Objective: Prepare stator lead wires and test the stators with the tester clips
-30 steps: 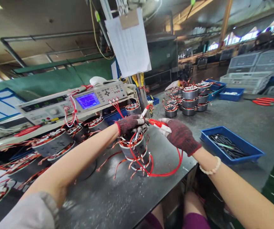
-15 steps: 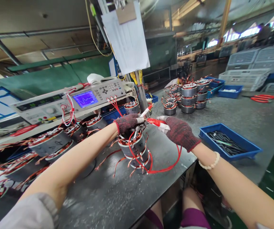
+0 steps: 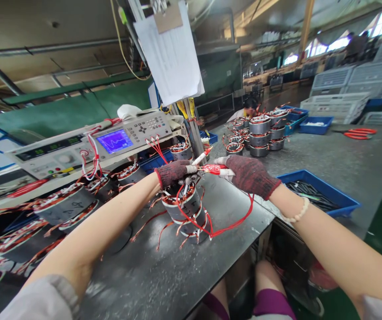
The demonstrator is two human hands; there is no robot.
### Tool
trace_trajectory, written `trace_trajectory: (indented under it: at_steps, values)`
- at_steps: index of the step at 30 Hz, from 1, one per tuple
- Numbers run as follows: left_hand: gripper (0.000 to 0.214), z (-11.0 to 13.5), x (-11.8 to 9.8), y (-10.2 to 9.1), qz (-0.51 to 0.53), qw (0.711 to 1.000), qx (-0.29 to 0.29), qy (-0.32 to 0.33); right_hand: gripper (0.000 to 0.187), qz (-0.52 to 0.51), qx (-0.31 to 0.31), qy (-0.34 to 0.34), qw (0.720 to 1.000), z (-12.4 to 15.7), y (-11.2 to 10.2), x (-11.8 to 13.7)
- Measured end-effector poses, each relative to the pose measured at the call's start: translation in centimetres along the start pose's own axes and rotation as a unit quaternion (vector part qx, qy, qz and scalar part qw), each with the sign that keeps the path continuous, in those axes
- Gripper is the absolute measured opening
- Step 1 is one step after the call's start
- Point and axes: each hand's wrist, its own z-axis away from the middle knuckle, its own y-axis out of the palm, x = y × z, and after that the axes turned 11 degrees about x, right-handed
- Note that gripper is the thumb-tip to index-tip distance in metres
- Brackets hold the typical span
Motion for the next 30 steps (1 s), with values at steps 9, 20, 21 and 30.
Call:
trace_trajectory:
  at_steps: [9,20,21,30]
  values:
    - [0.022,0.6,-0.4,0.5,-0.087,0.996,0.0,0.014,0.052,-0.045,0.021,0.037,0.998,0.1,0.5,0.6]
    - [0.017,0.7,-0.1,0.4,0.009,0.999,0.02,0.049,0.053,-0.038,0.002,0.049,0.998,0.1,1.1,1.7]
    - [0.012,0.9,-0.1,0.3,0.03,0.998,0.025,0.053,0.054,-0.044,-0.001,0.053,0.998,0.0,1.2,1.8]
    - [0.014,0.9,0.4,1.1,0.047,0.995,0.003,0.083,0.05,-0.05,-0.019,0.068,0.996,0.7,1.6,2.0]
